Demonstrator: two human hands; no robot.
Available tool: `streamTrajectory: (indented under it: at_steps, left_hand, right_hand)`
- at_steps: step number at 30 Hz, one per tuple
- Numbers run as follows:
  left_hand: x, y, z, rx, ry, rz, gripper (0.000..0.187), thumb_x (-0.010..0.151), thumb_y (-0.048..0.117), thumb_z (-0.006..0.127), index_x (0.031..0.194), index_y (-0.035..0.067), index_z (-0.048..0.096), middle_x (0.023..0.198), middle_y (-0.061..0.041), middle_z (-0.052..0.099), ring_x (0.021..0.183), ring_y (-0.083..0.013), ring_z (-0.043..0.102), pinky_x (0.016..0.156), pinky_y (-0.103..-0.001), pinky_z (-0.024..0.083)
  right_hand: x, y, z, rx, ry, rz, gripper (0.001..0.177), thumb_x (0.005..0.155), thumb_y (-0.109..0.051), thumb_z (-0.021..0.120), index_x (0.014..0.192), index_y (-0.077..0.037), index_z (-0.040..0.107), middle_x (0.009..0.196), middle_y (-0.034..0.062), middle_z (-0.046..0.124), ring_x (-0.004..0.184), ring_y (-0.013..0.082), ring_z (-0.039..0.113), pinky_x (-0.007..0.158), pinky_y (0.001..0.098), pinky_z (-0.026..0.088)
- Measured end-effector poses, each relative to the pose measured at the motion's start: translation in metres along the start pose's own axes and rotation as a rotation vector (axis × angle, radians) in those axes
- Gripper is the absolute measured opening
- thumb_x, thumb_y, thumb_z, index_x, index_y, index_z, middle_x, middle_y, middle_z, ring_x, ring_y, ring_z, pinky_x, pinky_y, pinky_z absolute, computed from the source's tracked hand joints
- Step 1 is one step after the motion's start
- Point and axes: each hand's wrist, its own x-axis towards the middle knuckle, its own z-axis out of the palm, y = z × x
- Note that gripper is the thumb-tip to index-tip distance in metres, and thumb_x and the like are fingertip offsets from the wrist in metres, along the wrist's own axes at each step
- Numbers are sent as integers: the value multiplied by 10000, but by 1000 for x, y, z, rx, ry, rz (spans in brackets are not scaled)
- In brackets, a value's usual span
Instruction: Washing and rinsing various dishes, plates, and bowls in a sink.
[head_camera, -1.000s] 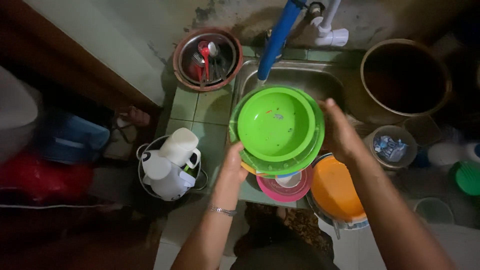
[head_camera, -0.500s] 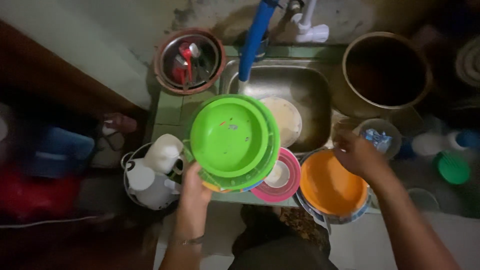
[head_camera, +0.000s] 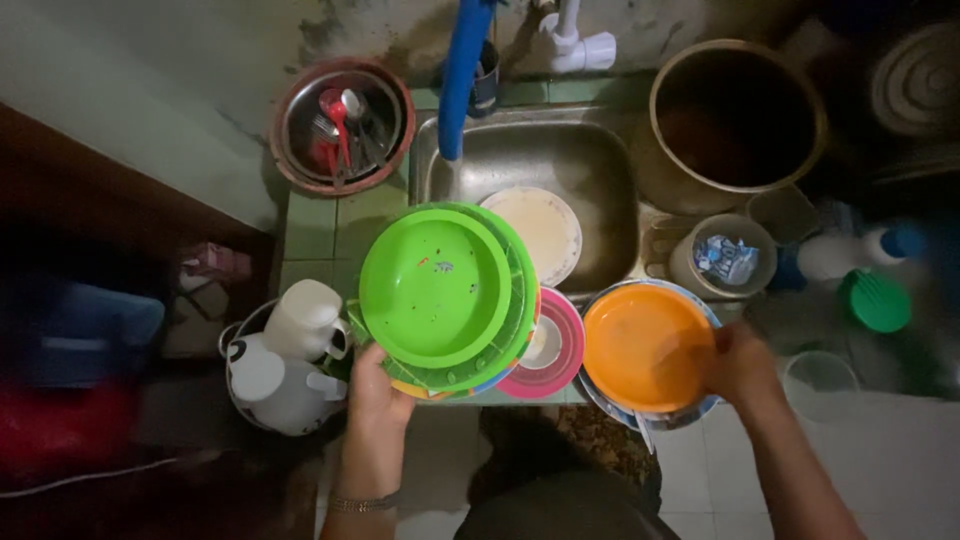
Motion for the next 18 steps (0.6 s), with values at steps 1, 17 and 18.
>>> streamTrajectory:
  at_steps: [1, 17, 18]
  left_hand:
    - [0, -1, -2, -1, -25, 12, 478, 899, 222, 608, 1336, 28, 607, 1285, -136, 679, 1125, -303, 673, 954, -494, 540]
    - [-33, 15, 38, 18, -38, 187, 591, 836, 121, 643, 1416, 113, 532, 1325, -87, 622, 1161, -278, 632, 934, -477, 539]
    - [-34, 15, 38, 16, -52, 193, 584, 842, 122, 643, 1415, 107, 533, 1322, -88, 625, 1160, -277, 634, 935, -479, 540]
  right_hand:
    - [5, 9, 6, 38, 11, -14, 438, 829, -274, 848, 1126, 6, 689, 989, 208, 744, 842, 327, 739, 757, 467, 607]
    - [37, -83, -55, 528, 37, -17, 470, 905, -144, 728, 1302, 52, 573, 982, 220, 710, 665, 282, 681, 528, 419, 551]
    - [42, -103, -57, 491, 87, -63, 479, 927, -136, 724, 1333, 43, 545, 964, 234, 709, 694, 306, 690, 558, 438, 555]
